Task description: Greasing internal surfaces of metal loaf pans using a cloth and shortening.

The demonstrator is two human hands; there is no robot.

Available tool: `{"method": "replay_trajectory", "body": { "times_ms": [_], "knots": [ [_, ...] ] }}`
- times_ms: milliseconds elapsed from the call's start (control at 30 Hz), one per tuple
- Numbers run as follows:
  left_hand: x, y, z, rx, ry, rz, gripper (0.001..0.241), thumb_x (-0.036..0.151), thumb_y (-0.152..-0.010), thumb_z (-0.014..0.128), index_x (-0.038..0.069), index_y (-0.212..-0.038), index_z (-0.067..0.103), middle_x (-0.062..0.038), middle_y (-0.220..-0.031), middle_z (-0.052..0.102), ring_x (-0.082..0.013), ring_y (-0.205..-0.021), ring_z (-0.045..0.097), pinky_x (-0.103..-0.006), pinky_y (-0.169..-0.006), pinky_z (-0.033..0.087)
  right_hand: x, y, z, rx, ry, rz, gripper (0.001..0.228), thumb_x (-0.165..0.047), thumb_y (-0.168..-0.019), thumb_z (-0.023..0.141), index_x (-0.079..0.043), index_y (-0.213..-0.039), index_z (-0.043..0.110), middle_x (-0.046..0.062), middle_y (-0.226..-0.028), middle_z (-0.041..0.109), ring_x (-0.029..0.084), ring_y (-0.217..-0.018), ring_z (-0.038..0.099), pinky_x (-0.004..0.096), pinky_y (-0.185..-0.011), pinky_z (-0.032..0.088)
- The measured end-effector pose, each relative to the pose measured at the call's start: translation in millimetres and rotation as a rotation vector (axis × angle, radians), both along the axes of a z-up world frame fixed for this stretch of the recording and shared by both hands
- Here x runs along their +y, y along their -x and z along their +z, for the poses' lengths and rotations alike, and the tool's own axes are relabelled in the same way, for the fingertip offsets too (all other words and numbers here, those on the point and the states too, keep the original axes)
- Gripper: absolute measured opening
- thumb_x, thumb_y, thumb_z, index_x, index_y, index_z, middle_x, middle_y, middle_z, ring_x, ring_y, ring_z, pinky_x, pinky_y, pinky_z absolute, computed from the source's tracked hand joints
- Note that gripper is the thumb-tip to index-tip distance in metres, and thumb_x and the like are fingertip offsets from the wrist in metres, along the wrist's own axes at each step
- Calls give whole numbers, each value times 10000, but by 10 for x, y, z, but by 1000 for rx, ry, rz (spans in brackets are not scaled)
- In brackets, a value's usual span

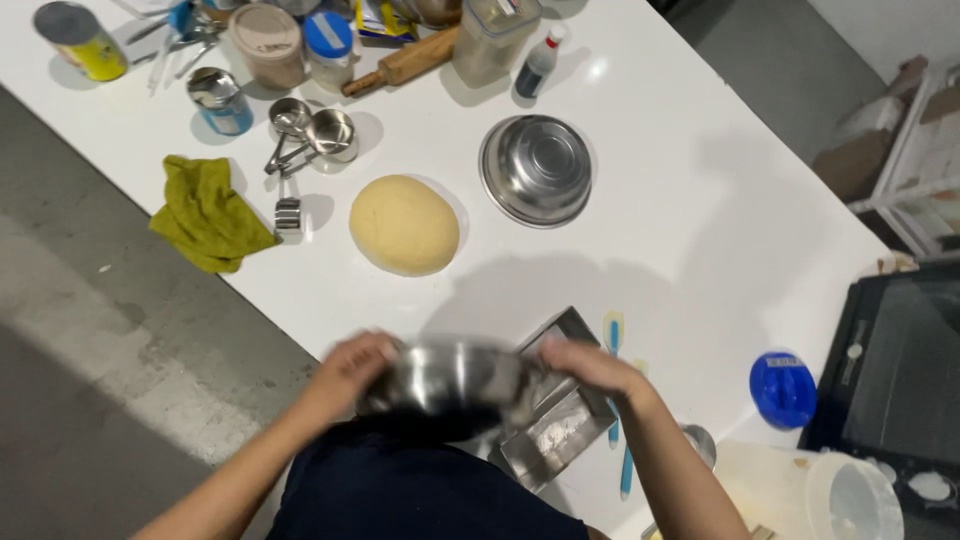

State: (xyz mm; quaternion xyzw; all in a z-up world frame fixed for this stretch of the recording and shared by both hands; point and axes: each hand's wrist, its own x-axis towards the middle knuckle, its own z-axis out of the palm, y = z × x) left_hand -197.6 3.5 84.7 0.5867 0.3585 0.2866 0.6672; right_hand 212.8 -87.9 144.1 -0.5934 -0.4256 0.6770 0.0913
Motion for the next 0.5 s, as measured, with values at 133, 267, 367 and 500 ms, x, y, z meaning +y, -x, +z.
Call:
{"method": "replay_trajectory", "body": {
  "times_ms": [133,267,367,500],
  "knots": [
    [1009,10,-578,-325,407,401,189,191,-1106,509,80,-1000,620,-21,-919,597,-131,-831,554,-280,-771,480,268,105,302,216,-391,-785,587,-468,-1025,383,-121,-1485,497,9,-1574,490,211,-1450,443,426,-1142,392],
    [1765,-220,-1427,-427,527,535,194,206,-1114,443,97,-1017,571,-9,-938,589,-143,-849,565,-312,-778,513,29,158,-89,257,-359,-1001,550,-444,-1051,402,-86,-1438,556,60,-1499,567,267,-1390,515,441,-1125,430],
    [2035,-387,-1685,-388,693,698,215,233,-1103,386,107,-1039,548,-24,-907,597,-176,-805,575,-368,-695,539,-234,140,-320,163,-245,-1072,541,-433,-1046,392,-85,-1412,587,51,-1478,595,234,-1368,547,414,-1094,463],
    [2146,-491,-1776,-230,767,762,281,267,-1092,323,102,-1042,545,-76,-831,621,-241,-673,572,-413,-555,514,-607,126,-476,189,-193,-1257,515,-406,-1065,397,-65,-1395,599,69,-1428,621,225,-1300,577,403,-1037,510]
  ]
}}
